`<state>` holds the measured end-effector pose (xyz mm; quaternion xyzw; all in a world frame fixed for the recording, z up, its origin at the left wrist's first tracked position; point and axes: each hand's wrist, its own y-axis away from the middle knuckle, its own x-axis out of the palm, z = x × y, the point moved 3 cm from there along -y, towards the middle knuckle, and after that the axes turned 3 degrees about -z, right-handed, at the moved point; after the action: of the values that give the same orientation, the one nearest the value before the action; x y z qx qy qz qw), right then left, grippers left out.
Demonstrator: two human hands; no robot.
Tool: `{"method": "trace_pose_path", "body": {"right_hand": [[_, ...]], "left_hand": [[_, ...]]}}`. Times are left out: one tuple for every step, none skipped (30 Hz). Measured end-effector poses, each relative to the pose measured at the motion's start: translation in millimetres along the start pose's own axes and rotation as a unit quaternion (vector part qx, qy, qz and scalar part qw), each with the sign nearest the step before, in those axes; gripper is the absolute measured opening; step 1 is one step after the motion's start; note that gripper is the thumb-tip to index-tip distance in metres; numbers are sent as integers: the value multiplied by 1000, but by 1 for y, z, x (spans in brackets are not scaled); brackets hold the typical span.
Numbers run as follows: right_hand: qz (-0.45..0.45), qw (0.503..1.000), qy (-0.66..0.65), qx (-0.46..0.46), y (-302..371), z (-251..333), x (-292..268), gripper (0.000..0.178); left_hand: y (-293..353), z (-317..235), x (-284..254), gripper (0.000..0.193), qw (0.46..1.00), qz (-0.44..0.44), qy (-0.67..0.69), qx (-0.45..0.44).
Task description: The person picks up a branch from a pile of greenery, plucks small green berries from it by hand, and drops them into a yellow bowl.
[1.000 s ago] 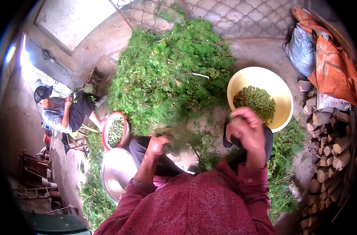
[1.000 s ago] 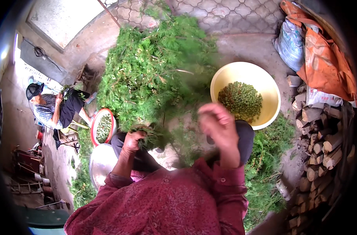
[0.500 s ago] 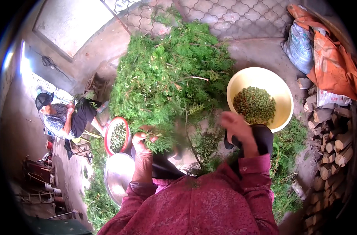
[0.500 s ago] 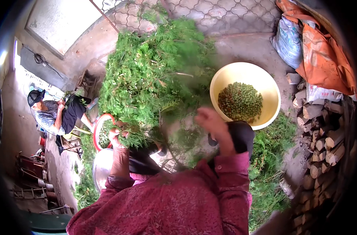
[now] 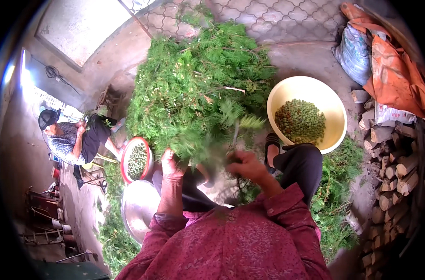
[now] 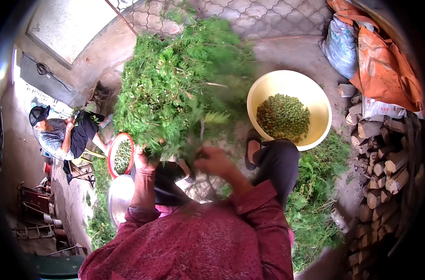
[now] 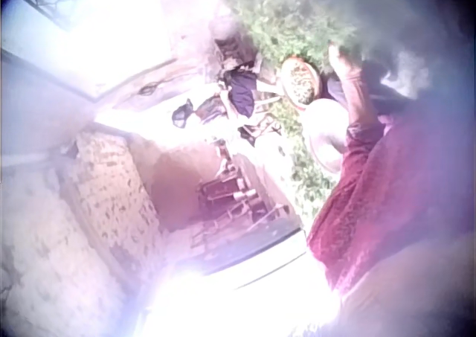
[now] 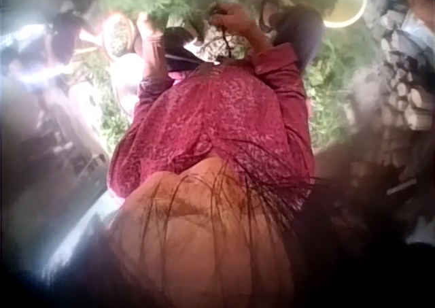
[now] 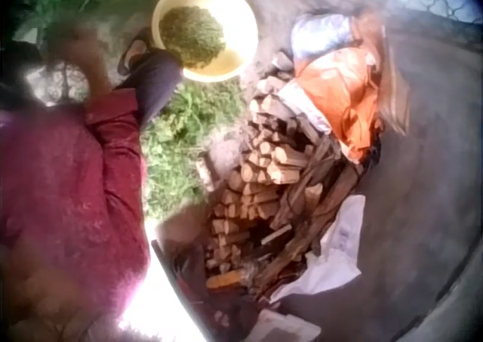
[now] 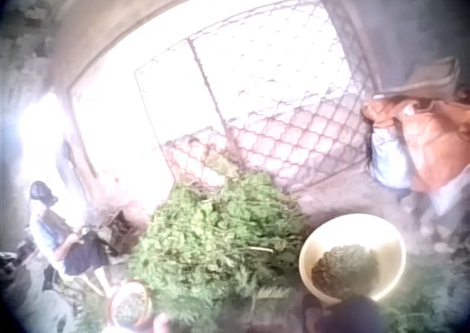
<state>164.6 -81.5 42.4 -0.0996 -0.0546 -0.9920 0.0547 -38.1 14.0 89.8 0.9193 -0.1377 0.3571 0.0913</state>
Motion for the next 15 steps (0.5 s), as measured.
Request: {"method": "trace_pose_path", "body": {"right_hand": [[-65, 998, 5, 1, 5, 14, -10, 31], [-129, 992, 10, 1, 11, 29, -23, 28], [-177, 981, -44, -64, 15, 33, -40, 27], [-231, 960, -95, -130, 24, 39, -63, 27], [-300, 936, -95, -157, 37, 58, -80, 27], [-364, 899, -112, -217, 54, 66, -106, 23], [-447, 853, -121, -240, 72, 78, -123, 19], [-515, 825, -89, -214, 94, 84, -141, 19], [-569, 796, -46, -202, 121, 79, -169, 19], [-657, 723, -78, -200, 143, 87, -177, 18], [-708, 674, -86, -193, 169, 72, -200, 24], [-698, 670, -131, -215, 191, 60, -217, 38], [-742, 640, -143, -139, 215, 40, -224, 48], [-747, 621, -174, -160, 236, 19, -232, 45], [-770, 616, -134, -102, 268, -25, -257, 38]], "left_hand": [[1, 0, 8, 39, 999, 45, -28, 9], [1, -1, 12, 39, 997, 46, -29, 54], [3, -3, 11, 39, 997, 43, -27, 56], [2, -2, 13, 38, 996, 59, -53, 40], [4, -3, 10, 38, 994, 69, -81, 28], [3, -3, 10, 34, 993, 77, -79, 27], [2, -2, 5, 34, 994, 78, -75, 24], [3, -3, -6, 32, 993, 59, -95, 28], [3, -3, -12, 30, 992, 44, -113, 28], [2, -2, -14, 26, 992, 29, -120, 28], [1, -3, -19, 26, 993, 26, -115, 27], [0, -5, -26, 25, 991, 22, -130, 25], [-1, -4, -31, 25, 989, 19, -144, 21], [-1, -5, -31, 23, 990, 2, -143, 20], [-3, -6, -31, 23, 991, 3, -136, 18]]}}
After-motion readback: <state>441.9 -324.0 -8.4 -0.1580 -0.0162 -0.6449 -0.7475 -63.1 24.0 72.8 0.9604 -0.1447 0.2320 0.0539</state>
